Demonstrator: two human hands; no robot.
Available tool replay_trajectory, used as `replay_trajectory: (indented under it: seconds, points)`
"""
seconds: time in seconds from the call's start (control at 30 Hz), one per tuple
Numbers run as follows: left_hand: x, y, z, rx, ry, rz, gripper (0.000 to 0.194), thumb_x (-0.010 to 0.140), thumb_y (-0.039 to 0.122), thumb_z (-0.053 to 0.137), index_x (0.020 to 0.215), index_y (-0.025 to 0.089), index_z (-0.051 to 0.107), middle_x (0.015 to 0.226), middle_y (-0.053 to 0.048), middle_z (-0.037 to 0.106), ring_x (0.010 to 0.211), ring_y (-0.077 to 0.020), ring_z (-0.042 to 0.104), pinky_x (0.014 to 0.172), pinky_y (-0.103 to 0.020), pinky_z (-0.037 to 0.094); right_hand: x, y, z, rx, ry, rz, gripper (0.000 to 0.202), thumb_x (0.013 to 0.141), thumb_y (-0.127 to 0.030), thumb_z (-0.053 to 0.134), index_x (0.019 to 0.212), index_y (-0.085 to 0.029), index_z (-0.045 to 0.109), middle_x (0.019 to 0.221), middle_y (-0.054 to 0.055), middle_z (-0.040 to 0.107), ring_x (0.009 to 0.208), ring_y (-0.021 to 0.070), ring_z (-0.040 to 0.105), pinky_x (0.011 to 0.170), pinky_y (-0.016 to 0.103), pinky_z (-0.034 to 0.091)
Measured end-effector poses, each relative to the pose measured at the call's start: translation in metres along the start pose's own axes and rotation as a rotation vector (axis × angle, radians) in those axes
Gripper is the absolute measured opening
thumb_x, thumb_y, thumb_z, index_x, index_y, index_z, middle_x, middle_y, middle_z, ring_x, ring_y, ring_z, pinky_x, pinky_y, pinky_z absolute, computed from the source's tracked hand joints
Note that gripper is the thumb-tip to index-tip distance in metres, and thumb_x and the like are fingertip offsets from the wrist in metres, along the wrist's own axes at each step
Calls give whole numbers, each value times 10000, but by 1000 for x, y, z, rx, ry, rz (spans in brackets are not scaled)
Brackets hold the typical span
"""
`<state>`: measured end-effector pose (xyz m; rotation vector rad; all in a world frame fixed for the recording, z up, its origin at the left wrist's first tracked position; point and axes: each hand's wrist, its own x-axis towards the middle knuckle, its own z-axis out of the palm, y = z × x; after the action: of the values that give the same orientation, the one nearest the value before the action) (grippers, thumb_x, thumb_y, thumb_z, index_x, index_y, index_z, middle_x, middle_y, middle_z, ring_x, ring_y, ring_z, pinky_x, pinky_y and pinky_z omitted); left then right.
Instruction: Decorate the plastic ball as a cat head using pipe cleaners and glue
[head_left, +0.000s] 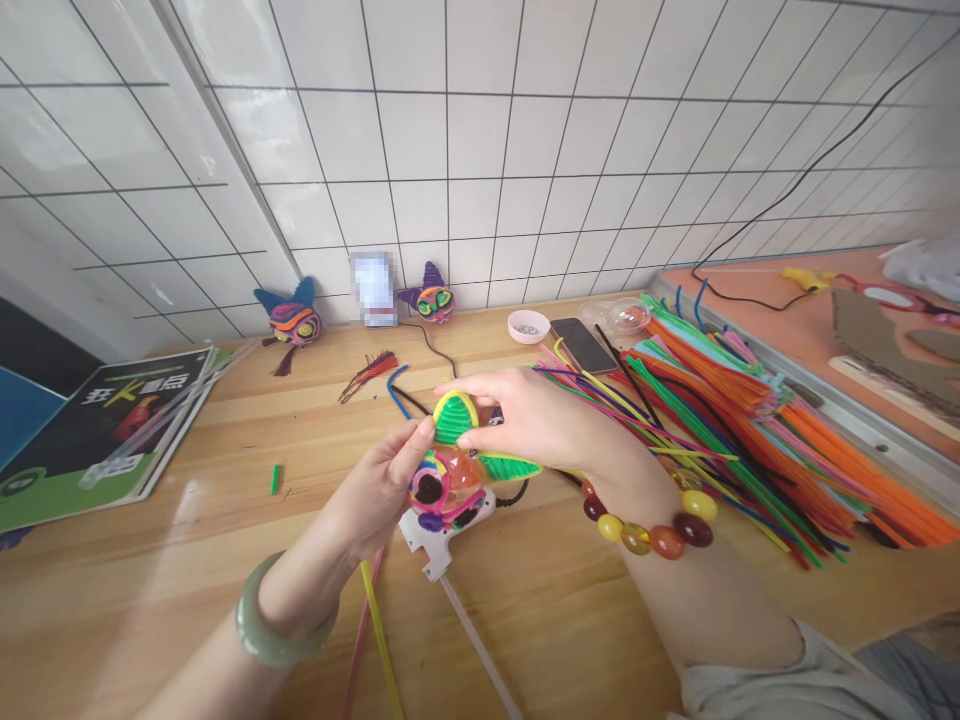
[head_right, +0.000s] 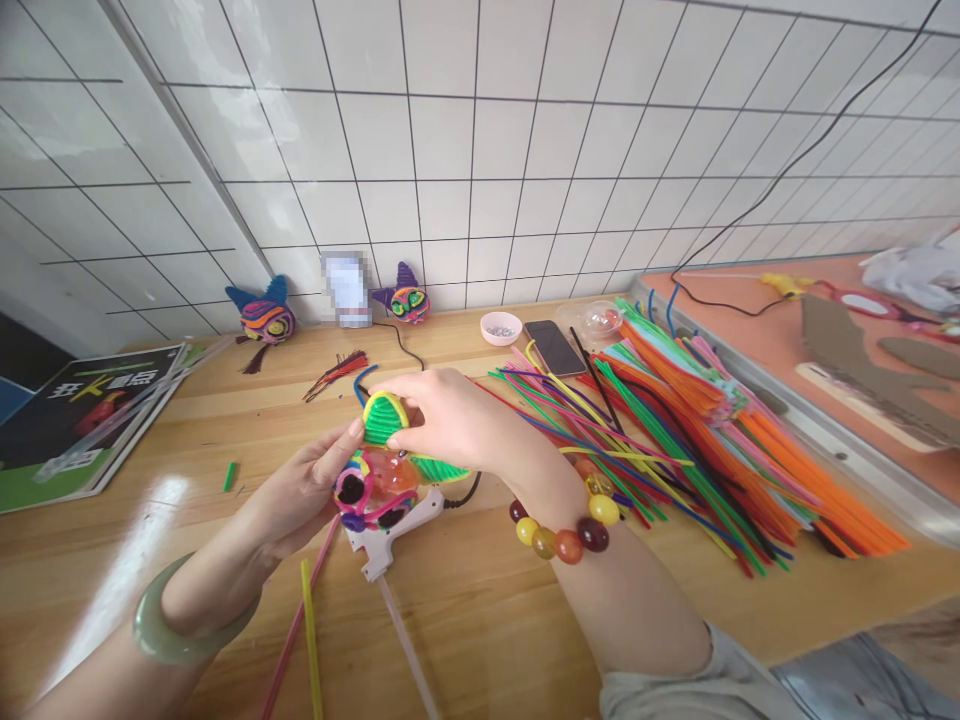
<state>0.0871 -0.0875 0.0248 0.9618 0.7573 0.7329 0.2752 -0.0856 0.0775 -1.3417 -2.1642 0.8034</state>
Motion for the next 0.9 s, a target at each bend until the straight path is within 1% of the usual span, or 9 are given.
replay_trajectory:
  seconds: [0.13,0.27,0.57,0.77,0.9]
  points:
    - [-1,1,1,-2,31,-10,454,800,488,703,1114,160,680,999,-86,772,1016,-274,694,882,-343,510,0,0,0,9,-4,-23,378,753,-150,606,1122,-217,648,675,-55,555,599,103,467,527,225,326]
    - [-1,2,3,-19,35,-28,460,788,485,716,1108,157,676,988,-86,774,1012,-272,696,884,-339,510,0,0,0,5,-4,-31,337,753,-155,610,1081,-214,658,695,-51,563,604,101,466,526,223,326]
    - [-2,4,6,-28,64,-46,513,760,485,741,1135,145,659,956,-90,778,988,-279,703,872,-343,514,0,-2,-2,-4,-17,-15,330,756,-158,613,1079,-211,657,669,-56,537,595,99,447,532,224,319]
    - [-3,4,6,-23,52,-44,494,766,483,737,1129,156,663,943,-81,778,972,-274,707,881,-349,507,-1,-4,-2,-5,-18,-13,291,753,-148,606,1033,-206,662,707,-43,567,613,105,467,552,228,332]
    - [-3,4,5,-15,43,-35,536,737,513,753,1127,158,660,933,-79,777,976,-279,703,871,-346,508,-1,-4,-4,-11,-30,-13,293,754,-149,606,1035,-208,665,683,-50,550,602,103,455,552,233,325]
